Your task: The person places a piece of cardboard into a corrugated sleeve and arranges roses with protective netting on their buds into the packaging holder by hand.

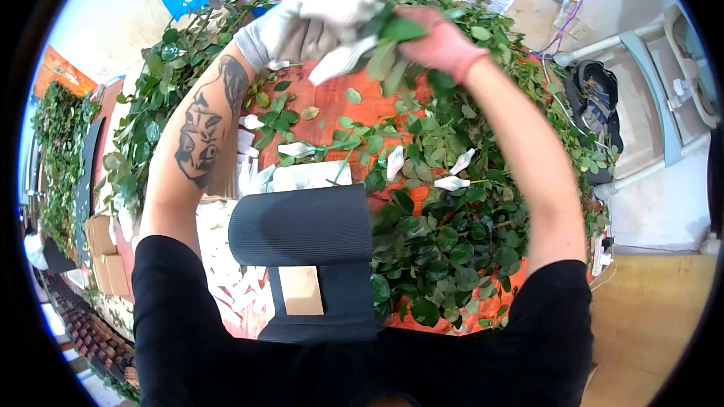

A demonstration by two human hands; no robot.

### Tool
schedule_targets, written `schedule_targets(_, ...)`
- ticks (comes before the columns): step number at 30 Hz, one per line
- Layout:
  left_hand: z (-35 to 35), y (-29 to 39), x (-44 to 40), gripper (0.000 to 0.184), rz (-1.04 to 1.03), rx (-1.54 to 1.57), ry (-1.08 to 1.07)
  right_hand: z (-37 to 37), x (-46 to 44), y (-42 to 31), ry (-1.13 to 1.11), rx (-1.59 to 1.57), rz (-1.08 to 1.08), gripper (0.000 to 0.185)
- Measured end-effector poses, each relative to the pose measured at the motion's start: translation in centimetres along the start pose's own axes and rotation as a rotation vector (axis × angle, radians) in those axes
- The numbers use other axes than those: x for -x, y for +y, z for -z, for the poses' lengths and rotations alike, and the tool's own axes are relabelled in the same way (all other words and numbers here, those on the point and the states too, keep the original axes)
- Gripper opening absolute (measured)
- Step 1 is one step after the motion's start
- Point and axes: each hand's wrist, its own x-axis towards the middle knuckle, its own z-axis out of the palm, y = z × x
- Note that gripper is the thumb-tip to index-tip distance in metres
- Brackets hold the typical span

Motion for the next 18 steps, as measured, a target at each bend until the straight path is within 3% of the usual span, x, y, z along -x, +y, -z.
schedule_targets(1, -0.7, 0.4, -0.9, 0.051, -0.039, 0.063, -0.096, 2.2, 0.6, 0.7, 0.051, -0.066, -0.08, 0.044)
schedule_targets(2, -5.0, -0.4, -1.0, 0.053, -0.404, -0.343, 0.121, 5.0, 2.5, 1.8, 0.253, -0.115, -0.135, 0.043)
schedule_targets(3, 0.2, 2.1, -2.4, 0.054, -0.292, -0.568, 0.031, 8.5, 4.3, 3.1, 0.394, 0.015, -0.142, 0.041)
schedule_targets(4, -0.9, 0.9, -2.6, 0.051, -0.356, -0.829, 0.386, 12.6, 6.2, 5.0, 0.523, 0.215, -0.163, 0.038)
schedule_targets(6, 3.9, 0.5, -4.6, 0.046, -0.173, -1.061, 0.607, 22.1, 11.0, 10.2, 0.696, 0.71, -0.27, 0.035)
schedule_targets(7, 5.7, -0.2, -4.8, 0.046, -0.127, -1.359, 0.62, 26.9, 13.4, 13.0, 0.733, 0.929, -0.324, 0.033)
schedule_targets(9, 7.9, -2.2, -5.4, 0.046, -0.055, -1.846, 0.704, 33.6, 18.2, 16.1, 0.828, 1.114, -0.365, 0.033)
schedule_targets(10, 8.5, -3.6, -5.4, 0.046, -0.028, -2.03, 0.785, 33.8, 19.6, 14.7, 0.897, 0.937, -0.35, 0.034)
schedule_targets(12, 9.7, -5.4, -5.7, 0.046, -0.003, -2.067, 0.841, 33.6, 21.6, 12.2, 0.971, 0.521, -0.336, 0.034)
schedule_targets(14, 11.8, -6.1, -7.4, 0.046, 0.118, -2.016, 0.834, 33.9, 23.9, 12.9, 0.791, 0.406, -0.339, 0.035)
schedule_targets(18, 15.3, -8.0, -11.3, 0.058, 0.106, -2.139, 0.948, 32.6, 26.3, 13.3, 0.76, 0.677, -0.331, 0.034)
